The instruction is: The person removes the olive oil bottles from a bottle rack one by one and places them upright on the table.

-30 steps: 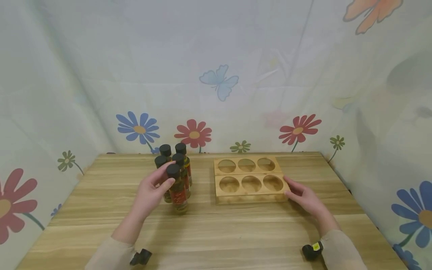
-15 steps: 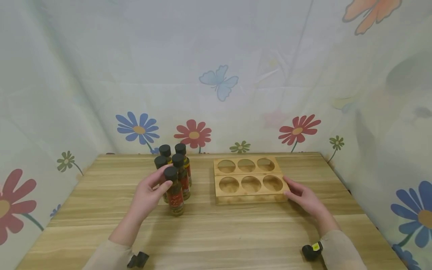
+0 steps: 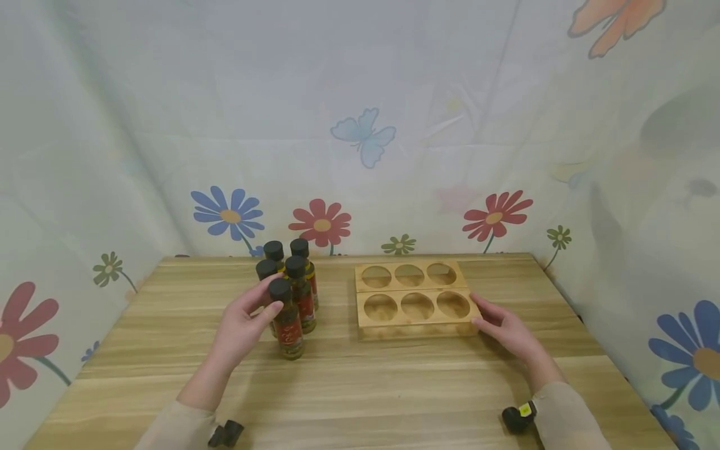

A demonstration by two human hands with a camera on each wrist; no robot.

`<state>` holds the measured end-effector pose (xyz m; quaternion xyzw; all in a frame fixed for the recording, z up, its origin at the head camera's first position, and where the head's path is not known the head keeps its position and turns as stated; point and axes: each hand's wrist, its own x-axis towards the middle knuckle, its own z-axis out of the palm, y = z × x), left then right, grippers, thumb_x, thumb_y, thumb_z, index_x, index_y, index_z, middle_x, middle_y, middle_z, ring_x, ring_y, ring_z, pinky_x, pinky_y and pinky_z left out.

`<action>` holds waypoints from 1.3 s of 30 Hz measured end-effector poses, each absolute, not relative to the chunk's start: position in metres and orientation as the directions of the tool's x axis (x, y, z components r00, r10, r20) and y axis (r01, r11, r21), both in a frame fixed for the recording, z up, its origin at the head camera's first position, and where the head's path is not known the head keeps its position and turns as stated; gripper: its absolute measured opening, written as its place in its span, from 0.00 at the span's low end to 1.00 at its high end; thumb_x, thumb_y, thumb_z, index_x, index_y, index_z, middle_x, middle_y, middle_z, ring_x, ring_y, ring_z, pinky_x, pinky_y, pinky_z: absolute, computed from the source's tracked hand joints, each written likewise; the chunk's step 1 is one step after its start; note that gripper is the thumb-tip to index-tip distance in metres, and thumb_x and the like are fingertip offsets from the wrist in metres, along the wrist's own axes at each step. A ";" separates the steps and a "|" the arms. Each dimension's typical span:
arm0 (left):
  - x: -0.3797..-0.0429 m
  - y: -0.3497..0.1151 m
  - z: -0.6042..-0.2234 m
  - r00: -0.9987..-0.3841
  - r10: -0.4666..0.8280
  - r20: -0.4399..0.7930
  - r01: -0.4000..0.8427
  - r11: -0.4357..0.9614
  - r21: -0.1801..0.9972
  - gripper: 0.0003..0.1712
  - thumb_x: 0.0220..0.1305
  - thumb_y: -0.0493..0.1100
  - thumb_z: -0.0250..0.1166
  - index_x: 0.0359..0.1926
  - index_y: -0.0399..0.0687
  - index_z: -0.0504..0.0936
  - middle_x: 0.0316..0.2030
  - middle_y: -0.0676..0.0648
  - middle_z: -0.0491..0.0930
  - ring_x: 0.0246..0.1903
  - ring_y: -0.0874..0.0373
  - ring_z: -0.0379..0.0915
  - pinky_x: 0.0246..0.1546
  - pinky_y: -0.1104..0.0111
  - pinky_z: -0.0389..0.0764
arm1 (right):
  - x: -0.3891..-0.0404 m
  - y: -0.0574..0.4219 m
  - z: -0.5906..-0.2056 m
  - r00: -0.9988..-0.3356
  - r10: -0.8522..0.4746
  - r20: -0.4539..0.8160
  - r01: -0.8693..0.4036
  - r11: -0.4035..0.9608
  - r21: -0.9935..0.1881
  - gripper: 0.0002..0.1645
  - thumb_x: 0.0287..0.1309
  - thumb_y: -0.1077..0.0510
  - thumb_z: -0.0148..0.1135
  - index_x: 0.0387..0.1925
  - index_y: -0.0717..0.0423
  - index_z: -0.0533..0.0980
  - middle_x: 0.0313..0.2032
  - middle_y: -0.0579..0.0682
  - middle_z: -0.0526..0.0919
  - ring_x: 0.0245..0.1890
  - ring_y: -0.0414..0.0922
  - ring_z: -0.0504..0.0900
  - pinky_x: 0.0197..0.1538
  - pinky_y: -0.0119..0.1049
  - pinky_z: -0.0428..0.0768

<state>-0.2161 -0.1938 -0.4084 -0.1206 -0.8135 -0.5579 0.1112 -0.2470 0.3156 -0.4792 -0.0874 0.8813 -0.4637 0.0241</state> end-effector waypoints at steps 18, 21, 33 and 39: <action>-0.211 -0.198 -0.403 -0.950 0.096 0.296 0.310 0.394 0.866 0.29 0.69 0.43 0.65 0.69 0.49 0.71 0.52 0.43 0.80 0.48 0.58 0.76 0.53 0.61 0.78 | -0.250 0.314 -0.478 -0.984 -0.176 0.032 -0.128 0.564 -0.816 0.42 0.67 0.45 0.62 0.74 0.58 0.60 0.73 0.60 0.58 0.72 0.61 0.56 0.70 0.56 0.56; -0.211 -0.198 -0.403 -0.950 0.098 0.297 0.312 0.388 0.867 0.30 0.68 0.43 0.65 0.70 0.49 0.71 0.51 0.42 0.80 0.48 0.57 0.75 0.52 0.68 0.77 | -0.251 0.313 -0.478 -0.982 -0.183 0.040 -0.138 0.561 -0.816 0.42 0.67 0.45 0.62 0.74 0.59 0.60 0.73 0.60 0.58 0.72 0.60 0.57 0.70 0.55 0.57; -0.202 -0.196 -0.398 -0.894 0.000 0.448 0.416 0.369 0.831 0.29 0.66 0.37 0.67 0.67 0.41 0.73 0.56 0.39 0.78 0.51 0.64 0.75 0.50 0.75 0.77 | -0.246 0.307 -0.466 -0.972 -0.198 0.124 -0.220 0.599 -0.770 0.39 0.69 0.53 0.60 0.72 0.67 0.59 0.70 0.69 0.59 0.67 0.67 0.64 0.64 0.58 0.67; -0.193 -0.191 -0.382 -0.818 -0.031 0.574 0.462 0.559 0.689 0.28 0.64 0.38 0.68 0.64 0.41 0.76 0.53 0.44 0.82 0.53 0.51 0.77 0.53 0.81 0.71 | -0.240 0.297 -0.450 -0.920 -0.251 0.300 -0.390 0.643 -0.659 0.35 0.66 0.58 0.63 0.69 0.67 0.64 0.69 0.69 0.63 0.67 0.67 0.62 0.64 0.61 0.66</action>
